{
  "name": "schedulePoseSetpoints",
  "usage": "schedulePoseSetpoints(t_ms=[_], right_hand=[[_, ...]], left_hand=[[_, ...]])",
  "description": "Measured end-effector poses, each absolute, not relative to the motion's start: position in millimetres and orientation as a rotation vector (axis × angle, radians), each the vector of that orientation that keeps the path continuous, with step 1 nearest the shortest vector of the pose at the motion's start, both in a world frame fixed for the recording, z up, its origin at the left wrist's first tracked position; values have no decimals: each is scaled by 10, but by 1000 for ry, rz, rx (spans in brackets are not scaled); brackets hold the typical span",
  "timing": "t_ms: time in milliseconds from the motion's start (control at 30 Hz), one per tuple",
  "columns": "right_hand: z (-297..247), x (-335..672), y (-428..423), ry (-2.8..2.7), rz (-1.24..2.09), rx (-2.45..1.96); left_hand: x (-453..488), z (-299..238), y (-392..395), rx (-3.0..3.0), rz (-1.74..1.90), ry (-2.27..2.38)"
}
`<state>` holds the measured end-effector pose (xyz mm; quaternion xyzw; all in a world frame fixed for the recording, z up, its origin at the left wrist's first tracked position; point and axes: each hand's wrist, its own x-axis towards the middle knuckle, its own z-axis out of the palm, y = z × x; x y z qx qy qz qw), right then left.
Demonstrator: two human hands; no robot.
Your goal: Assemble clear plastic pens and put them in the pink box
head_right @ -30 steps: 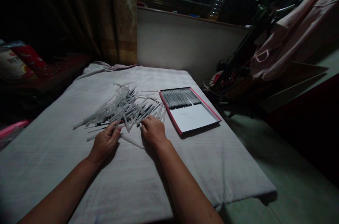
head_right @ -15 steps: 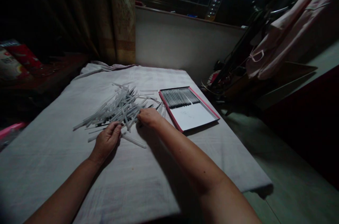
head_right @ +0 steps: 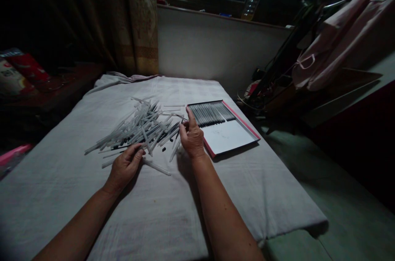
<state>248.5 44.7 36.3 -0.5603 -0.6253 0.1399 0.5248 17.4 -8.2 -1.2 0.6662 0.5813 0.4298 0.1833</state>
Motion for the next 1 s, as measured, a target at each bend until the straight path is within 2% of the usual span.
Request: schedulePoseSetpoints(t_ms=[200,367,1000], right_hand=[[117,2383,401,-943,1047,-1138],[219,2248,319,-736,1318,-985],[370,2137,146,-1035,1333,-989]], left_hand=[[162,-34,-79,1937,1209,1613],[166,-3,-81,2042,1170,1601],[200,-12,-116,2170,1139,1538]])
